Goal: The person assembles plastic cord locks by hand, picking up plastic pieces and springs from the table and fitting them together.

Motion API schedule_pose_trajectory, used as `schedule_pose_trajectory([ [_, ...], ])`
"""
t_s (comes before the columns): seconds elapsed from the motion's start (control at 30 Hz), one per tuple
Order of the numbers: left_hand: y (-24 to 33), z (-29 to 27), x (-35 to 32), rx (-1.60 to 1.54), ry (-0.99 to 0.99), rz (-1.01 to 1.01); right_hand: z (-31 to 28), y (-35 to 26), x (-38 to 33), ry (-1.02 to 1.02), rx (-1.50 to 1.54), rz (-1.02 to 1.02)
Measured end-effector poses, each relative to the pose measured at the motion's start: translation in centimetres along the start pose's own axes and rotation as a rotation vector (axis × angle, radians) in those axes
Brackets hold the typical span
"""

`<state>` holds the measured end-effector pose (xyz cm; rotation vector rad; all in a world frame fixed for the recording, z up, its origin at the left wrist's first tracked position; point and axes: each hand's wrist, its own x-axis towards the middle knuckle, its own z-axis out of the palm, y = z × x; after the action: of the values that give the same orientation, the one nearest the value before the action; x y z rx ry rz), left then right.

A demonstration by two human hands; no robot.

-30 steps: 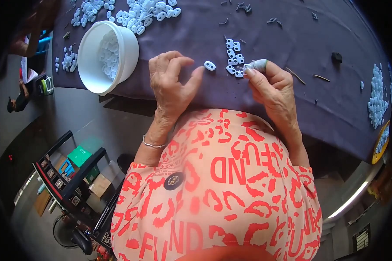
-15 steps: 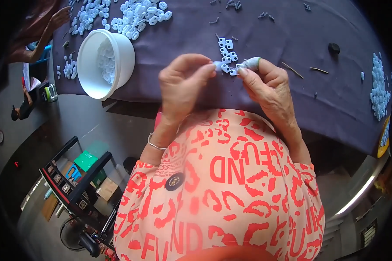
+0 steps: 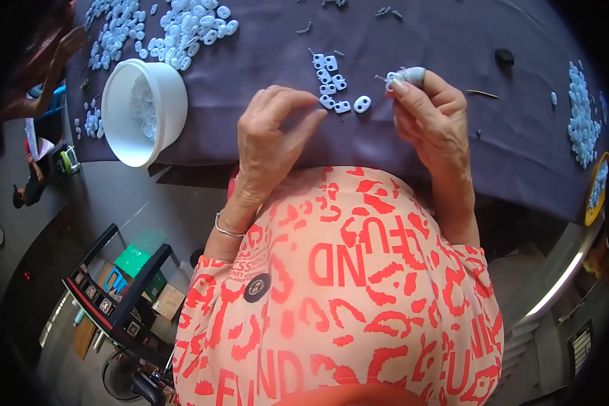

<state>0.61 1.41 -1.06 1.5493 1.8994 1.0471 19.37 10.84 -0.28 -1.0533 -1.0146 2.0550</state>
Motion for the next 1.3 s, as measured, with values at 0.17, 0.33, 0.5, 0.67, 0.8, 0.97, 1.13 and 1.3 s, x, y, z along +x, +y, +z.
schedule_pose_trajectory([
  [0.17,0.6,1.9,1.5,0.174,-0.093,0.204,-0.8,-0.5,-0.3,0.034,0.015,-0.010],
  [0.33,1.6,3.2,2.6,0.309,-0.102,0.283,-1.5,-1.4,-0.7,0.061,0.029,-0.057],
  [0.5,1.6,3.5,2.6,0.342,-0.113,0.277,-2.5,-1.9,-0.9,0.083,0.049,-0.155],
  [0.67,1.8,2.2,2.1,-0.169,-0.140,-0.051,-1.2,-0.7,-1.1,0.050,0.023,-0.077],
  [0.8,1.5,-0.3,1.8,-0.856,-0.260,-0.592,0.6,0.1,-1.5,-0.013,-0.099,-0.016],
  [0.97,1.5,-0.8,0.8,-1.009,-0.204,-0.816,2.0,0.0,-1.4,-0.094,-0.249,0.033],
  [1.13,1.2,-0.8,0.0,-1.095,-0.170,-0.838,2.2,0.2,-0.9,-0.097,-0.361,0.030],
  [1.3,1.2,-0.9,0.0,-1.168,-0.175,-0.828,2.6,0.2,-0.9,-0.079,-0.332,0.071],
])
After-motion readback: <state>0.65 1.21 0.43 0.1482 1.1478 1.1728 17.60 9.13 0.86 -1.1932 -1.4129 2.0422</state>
